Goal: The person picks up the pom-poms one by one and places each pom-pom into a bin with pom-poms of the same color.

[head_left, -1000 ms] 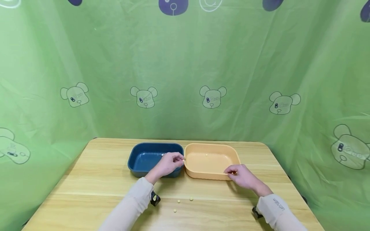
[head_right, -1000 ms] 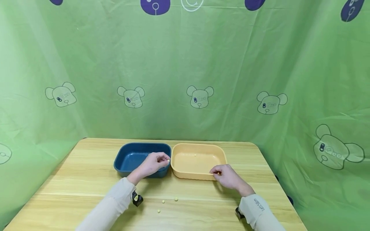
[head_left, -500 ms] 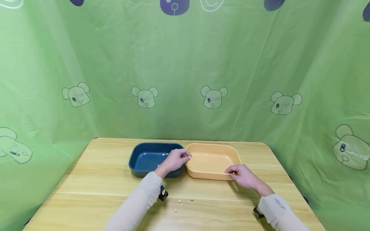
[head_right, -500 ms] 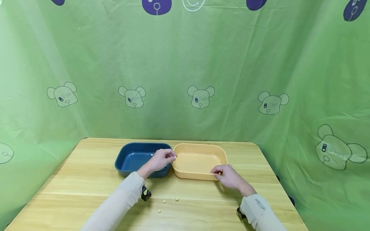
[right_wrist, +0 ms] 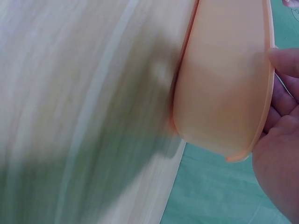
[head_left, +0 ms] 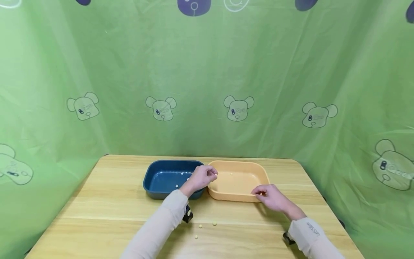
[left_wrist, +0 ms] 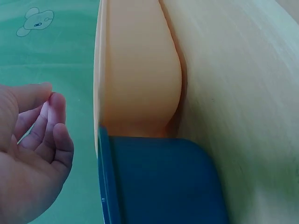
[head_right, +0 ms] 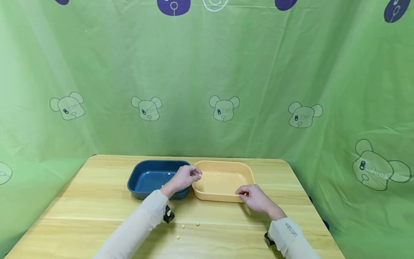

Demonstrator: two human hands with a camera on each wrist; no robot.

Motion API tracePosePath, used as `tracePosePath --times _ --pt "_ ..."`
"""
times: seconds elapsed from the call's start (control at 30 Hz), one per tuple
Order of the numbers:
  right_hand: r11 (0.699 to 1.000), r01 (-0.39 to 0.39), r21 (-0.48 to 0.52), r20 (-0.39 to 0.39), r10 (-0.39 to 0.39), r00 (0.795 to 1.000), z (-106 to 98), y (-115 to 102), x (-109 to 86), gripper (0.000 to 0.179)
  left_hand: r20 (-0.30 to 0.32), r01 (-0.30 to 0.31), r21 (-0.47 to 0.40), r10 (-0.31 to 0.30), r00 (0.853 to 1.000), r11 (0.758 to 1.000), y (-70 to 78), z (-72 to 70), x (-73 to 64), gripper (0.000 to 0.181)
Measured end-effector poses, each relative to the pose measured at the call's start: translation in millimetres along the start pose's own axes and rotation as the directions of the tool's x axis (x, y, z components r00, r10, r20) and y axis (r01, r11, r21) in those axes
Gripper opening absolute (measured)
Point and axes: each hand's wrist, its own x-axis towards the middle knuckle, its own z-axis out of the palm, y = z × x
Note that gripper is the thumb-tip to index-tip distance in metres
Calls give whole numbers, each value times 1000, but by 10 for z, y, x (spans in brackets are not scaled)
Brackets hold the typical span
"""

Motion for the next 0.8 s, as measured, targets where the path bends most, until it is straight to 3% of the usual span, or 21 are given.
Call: tracePosePath --times 0.6,0.8 --pt "1000 -12 19 -1 12 1000 9 32 2 13 -27 73 3 -73 997 997 -51 31 102 14" --pt "1000 -4 18 1 4 1000 13 34 -12 12 -34 65 -3 -65 997 998 -59 6 84 18"
